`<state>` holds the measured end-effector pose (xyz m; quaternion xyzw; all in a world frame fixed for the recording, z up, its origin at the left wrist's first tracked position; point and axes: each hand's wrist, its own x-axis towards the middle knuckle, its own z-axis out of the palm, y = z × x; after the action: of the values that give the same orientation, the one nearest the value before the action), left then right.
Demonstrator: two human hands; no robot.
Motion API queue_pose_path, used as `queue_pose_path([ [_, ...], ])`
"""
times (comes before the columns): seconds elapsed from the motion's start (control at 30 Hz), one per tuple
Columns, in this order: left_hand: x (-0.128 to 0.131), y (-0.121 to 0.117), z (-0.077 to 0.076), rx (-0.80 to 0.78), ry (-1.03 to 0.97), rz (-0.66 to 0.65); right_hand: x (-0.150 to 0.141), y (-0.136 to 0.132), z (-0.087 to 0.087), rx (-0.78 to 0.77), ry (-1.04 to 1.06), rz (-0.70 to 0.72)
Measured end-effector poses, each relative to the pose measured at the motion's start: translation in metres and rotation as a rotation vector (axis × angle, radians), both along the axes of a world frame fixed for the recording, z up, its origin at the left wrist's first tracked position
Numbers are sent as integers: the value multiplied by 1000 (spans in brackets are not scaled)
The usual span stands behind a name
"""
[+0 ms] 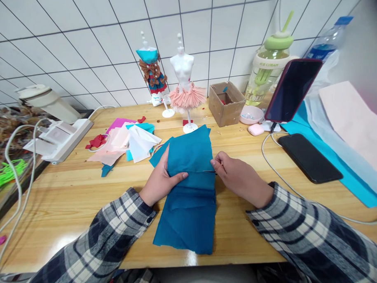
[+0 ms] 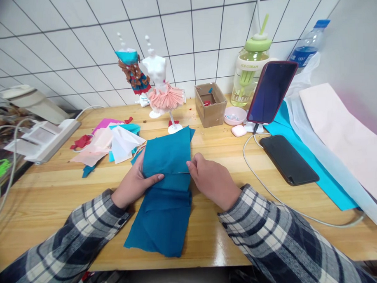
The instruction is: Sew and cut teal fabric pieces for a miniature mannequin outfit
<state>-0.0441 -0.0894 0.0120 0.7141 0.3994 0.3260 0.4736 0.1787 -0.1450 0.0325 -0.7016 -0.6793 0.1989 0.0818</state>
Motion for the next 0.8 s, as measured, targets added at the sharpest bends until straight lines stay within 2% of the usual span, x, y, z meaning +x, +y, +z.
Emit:
queue_pose_path([
  [0.47,1,-1,1,4,16,14,-1,0,0,-11,13,-17],
  [0.8,1,-2,5,149,48,42,4,2,-3,-11,2,15],
])
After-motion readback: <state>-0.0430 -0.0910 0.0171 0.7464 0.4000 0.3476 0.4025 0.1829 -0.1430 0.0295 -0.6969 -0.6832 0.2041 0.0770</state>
